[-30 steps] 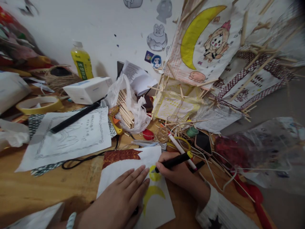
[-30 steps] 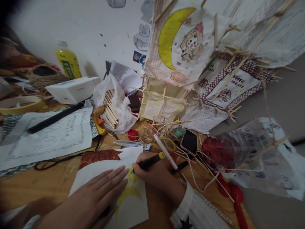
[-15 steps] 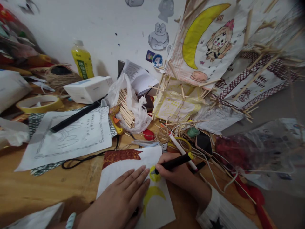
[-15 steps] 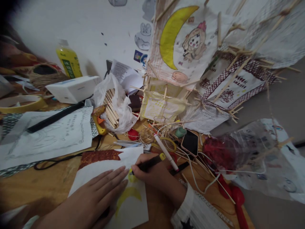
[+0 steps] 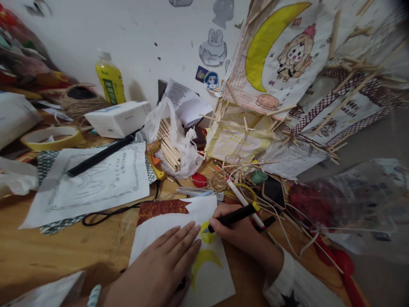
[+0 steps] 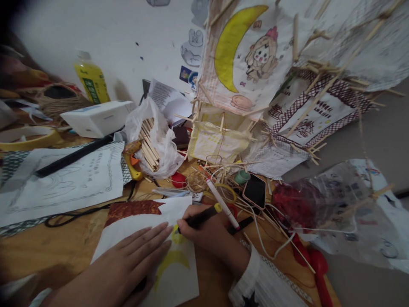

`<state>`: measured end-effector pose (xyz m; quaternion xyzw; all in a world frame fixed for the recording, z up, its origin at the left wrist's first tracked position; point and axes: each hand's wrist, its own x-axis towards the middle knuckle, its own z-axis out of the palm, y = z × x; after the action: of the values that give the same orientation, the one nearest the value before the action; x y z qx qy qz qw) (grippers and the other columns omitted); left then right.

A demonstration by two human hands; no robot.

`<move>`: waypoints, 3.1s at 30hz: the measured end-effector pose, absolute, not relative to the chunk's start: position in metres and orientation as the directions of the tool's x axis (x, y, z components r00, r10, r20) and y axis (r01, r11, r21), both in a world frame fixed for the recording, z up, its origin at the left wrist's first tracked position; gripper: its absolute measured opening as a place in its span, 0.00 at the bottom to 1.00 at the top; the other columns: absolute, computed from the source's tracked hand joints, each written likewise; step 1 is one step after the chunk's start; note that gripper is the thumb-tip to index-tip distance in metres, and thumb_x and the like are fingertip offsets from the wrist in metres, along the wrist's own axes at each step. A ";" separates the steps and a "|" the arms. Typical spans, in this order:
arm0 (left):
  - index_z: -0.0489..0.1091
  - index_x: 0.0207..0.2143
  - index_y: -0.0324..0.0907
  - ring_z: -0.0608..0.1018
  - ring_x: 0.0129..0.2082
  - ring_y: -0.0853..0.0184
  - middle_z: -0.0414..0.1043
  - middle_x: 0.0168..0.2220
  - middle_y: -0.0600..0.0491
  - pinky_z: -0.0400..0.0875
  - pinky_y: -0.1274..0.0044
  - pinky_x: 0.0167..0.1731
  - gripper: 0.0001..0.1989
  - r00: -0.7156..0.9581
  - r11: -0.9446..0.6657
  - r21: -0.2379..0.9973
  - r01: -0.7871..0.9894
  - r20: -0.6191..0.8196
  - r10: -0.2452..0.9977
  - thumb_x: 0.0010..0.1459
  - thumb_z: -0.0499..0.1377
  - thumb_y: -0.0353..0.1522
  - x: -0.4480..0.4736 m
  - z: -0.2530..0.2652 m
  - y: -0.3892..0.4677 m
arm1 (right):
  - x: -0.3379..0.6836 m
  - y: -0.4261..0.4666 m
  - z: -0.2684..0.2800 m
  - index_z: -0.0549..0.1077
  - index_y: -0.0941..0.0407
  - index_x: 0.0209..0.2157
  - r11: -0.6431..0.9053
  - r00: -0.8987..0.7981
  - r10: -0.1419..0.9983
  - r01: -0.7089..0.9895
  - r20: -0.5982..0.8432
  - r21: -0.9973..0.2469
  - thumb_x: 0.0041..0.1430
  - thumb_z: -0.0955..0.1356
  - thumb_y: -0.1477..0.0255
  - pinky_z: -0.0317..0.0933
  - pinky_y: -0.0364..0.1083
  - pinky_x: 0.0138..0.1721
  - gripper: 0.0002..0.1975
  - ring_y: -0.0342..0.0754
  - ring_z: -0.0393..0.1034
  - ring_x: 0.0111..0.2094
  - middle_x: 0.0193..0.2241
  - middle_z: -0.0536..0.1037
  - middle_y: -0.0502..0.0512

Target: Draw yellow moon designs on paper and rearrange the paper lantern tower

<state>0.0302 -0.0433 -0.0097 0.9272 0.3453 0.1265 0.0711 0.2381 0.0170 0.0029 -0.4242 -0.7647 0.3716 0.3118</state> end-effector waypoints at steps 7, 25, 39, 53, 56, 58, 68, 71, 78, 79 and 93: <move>0.62 0.56 0.40 0.63 0.58 0.57 0.56 0.60 0.44 0.64 0.64 0.54 0.26 0.740 -0.750 0.225 0.622 0.143 0.657 0.53 0.52 0.26 0.031 -0.010 -0.042 | 0.238 0.017 0.004 0.64 0.56 0.18 0.367 -0.444 0.880 0.411 0.168 -0.835 0.51 0.64 0.72 0.55 0.39 0.23 0.10 0.40 0.60 0.21 0.17 0.67 0.47; 0.59 0.58 0.43 0.62 0.59 0.58 0.54 0.61 0.47 0.62 0.65 0.56 0.28 0.718 -0.735 0.256 0.628 0.175 0.674 0.54 0.52 0.26 0.030 -0.012 -0.044 | 0.237 0.017 0.005 0.61 0.56 0.17 0.360 -0.417 0.893 0.430 0.171 -0.828 0.51 0.64 0.72 0.53 0.40 0.23 0.11 0.40 0.57 0.21 0.17 0.64 0.47; 0.60 0.58 0.43 0.62 0.59 0.58 0.55 0.61 0.46 0.61 0.65 0.56 0.27 0.721 -0.732 0.268 0.626 0.160 0.675 0.54 0.53 0.26 0.030 -0.007 -0.044 | 0.237 0.017 0.004 0.60 0.56 0.17 0.376 -0.413 0.890 0.432 0.191 -0.820 0.50 0.63 0.74 0.54 0.40 0.23 0.11 0.40 0.57 0.21 0.17 0.64 0.46; 0.60 0.57 0.42 0.63 0.59 0.59 0.56 0.61 0.46 0.62 0.67 0.55 0.27 0.728 -0.748 0.210 0.630 0.175 0.662 0.54 0.52 0.26 0.031 -0.010 -0.043 | 0.236 0.016 0.004 0.59 0.55 0.17 0.385 -0.413 0.887 0.412 0.207 -0.826 0.50 0.63 0.75 0.52 0.40 0.23 0.11 0.40 0.56 0.21 0.17 0.62 0.46; 0.60 0.57 0.41 0.64 0.58 0.59 0.56 0.61 0.46 0.63 0.67 0.55 0.26 0.736 -0.752 0.177 0.635 0.156 0.659 0.54 0.52 0.26 0.031 -0.008 -0.043 | 0.237 0.016 0.003 0.60 0.55 0.17 0.378 -0.410 0.890 0.417 0.201 -0.827 0.50 0.63 0.75 0.52 0.40 0.23 0.11 0.40 0.57 0.21 0.17 0.62 0.46; 0.61 0.57 0.41 0.64 0.58 0.59 0.56 0.60 0.46 0.64 0.67 0.54 0.26 0.741 -0.754 0.169 0.635 0.143 0.656 0.53 0.52 0.27 0.031 -0.007 -0.042 | 0.237 0.016 0.002 0.59 0.55 0.17 0.374 -0.410 0.891 0.422 0.194 -0.826 0.50 0.63 0.75 0.52 0.40 0.23 0.11 0.40 0.57 0.21 0.17 0.62 0.46; 0.62 0.56 0.38 0.65 0.57 0.57 0.56 0.60 0.43 0.66 0.65 0.52 0.28 0.759 -0.768 0.135 0.626 0.120 0.640 0.51 0.52 0.26 0.032 -0.004 -0.042 | 0.238 0.017 0.001 0.59 0.55 0.17 0.373 -0.430 0.884 0.407 0.186 -0.834 0.50 0.63 0.74 0.52 0.40 0.22 0.11 0.40 0.56 0.20 0.16 0.62 0.46; 0.62 0.56 0.39 0.65 0.57 0.58 0.56 0.59 0.44 0.65 0.66 0.53 0.27 0.751 -0.759 0.148 0.634 0.116 0.650 0.51 0.52 0.26 0.031 -0.005 -0.042 | 0.237 0.017 0.002 0.59 0.55 0.17 0.368 -0.425 0.886 0.403 0.185 -0.838 0.50 0.63 0.74 0.52 0.40 0.22 0.11 0.40 0.56 0.20 0.16 0.62 0.46; 0.63 0.56 0.40 0.65 0.57 0.58 0.56 0.60 0.45 0.65 0.67 0.53 0.27 0.741 -0.753 0.149 0.641 0.136 0.657 0.52 0.53 0.27 0.033 -0.004 -0.042 | 0.238 0.016 0.003 0.60 0.55 0.17 0.385 -0.422 0.886 0.441 0.192 -0.811 0.50 0.63 0.74 0.53 0.40 0.24 0.11 0.40 0.58 0.21 0.17 0.63 0.46; 0.63 0.56 0.40 0.65 0.58 0.59 0.56 0.60 0.45 0.65 0.67 0.53 0.27 0.739 -0.752 0.152 0.641 0.142 0.658 0.52 0.53 0.27 0.033 -0.004 -0.042 | 0.238 0.016 0.002 0.60 0.55 0.17 0.383 -0.425 0.886 0.441 0.187 -0.812 0.50 0.63 0.74 0.53 0.40 0.24 0.11 0.40 0.58 0.21 0.17 0.63 0.46; 0.62 0.56 0.39 0.65 0.57 0.58 0.57 0.59 0.44 0.65 0.66 0.53 0.27 0.746 -0.759 0.160 0.632 0.139 0.651 0.51 0.53 0.26 0.033 -0.007 -0.041 | 0.239 0.017 0.002 0.61 0.55 0.17 0.365 -0.432 0.886 0.417 0.172 -0.832 0.50 0.63 0.74 0.53 0.40 0.23 0.10 0.40 0.58 0.21 0.17 0.63 0.46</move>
<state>0.0328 -0.0411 -0.0065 0.9330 0.3436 0.0935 0.0513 0.2388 0.0165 0.0018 -0.4274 -0.7622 0.3673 0.3186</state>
